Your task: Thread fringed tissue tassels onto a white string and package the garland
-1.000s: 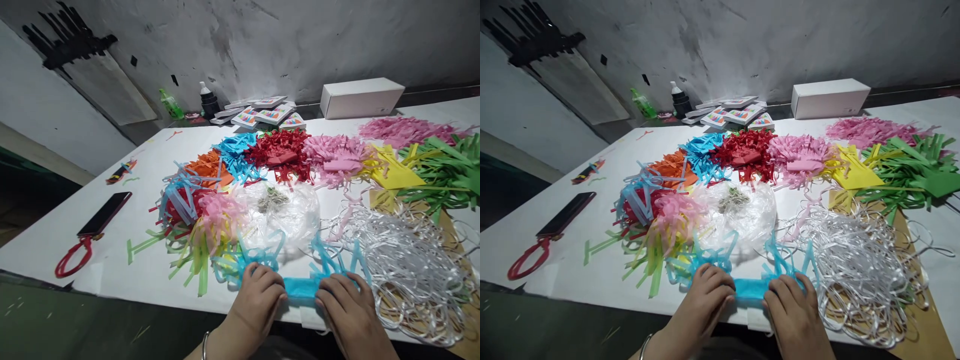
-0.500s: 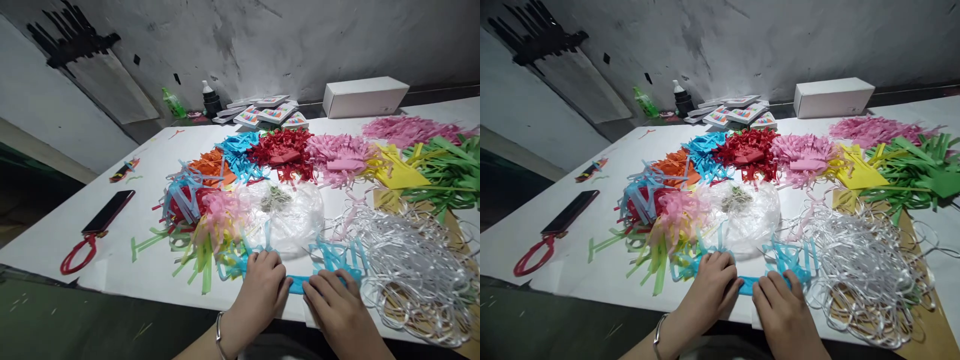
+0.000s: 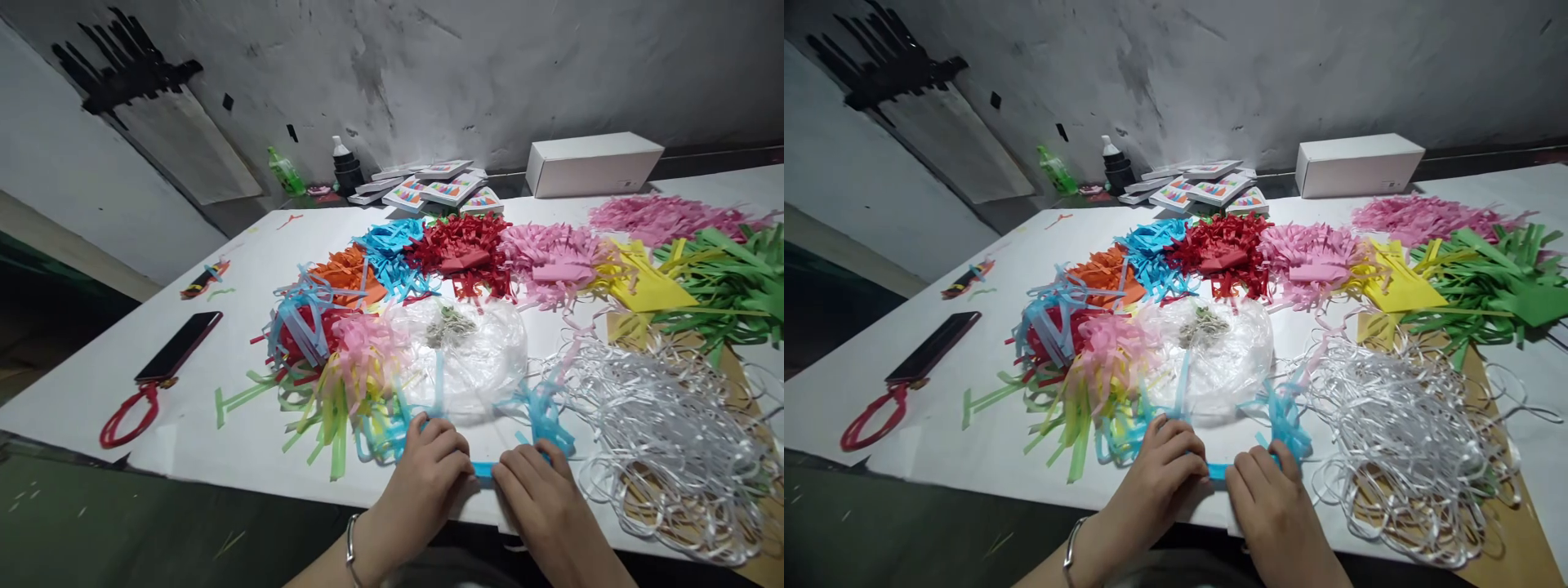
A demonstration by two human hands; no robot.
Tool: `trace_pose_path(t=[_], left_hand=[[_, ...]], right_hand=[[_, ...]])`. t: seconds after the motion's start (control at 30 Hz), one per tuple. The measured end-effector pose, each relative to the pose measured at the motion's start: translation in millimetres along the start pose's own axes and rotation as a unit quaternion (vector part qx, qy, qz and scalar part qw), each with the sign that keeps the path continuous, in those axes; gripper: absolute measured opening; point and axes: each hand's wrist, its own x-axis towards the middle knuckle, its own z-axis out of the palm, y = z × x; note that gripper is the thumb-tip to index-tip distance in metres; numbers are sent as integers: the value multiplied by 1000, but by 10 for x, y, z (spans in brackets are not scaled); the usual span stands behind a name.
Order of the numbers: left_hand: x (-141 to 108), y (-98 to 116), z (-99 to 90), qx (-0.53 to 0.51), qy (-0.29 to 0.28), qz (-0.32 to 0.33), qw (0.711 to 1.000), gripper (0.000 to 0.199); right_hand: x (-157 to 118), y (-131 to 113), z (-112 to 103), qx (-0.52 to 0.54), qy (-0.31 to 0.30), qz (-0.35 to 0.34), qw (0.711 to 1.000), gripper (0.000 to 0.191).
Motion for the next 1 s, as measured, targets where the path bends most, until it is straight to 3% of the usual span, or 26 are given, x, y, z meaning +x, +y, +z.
trace_pose_path(t=[0.17, 0.3, 0.4, 0.47, 0.6, 0.8, 1.0], left_hand=[[-33, 14, -84, -14, -19, -38, 999, 15], [4, 96, -114, 29, -40, -101, 994, 14], [39, 122, -114, 57, -60, -114, 990, 10], [37, 108, -105, 59, -58, -102, 991, 10], [-2, 44, -84, 64, -52, -29, 996, 14], [43, -13, -108, 92, -64, 54, 992, 10], [101, 10, -144, 45, -91, 13, 995, 7]], right_hand=[[-139, 167, -117, 17, 31, 40, 999, 31], [-111, 118, -163, -6, 30, 108, 994, 23], [-56, 55, -177, -37, 20, 138, 990, 22], [-33, 31, -165, -44, 38, 124, 991, 21], [-29, 14, -72, -2, 46, 31, 998, 29], [-3, -29, 27, -7, 40, 24, 999, 25], [84, -73, 36, 2, 8, 4, 1000, 32]])
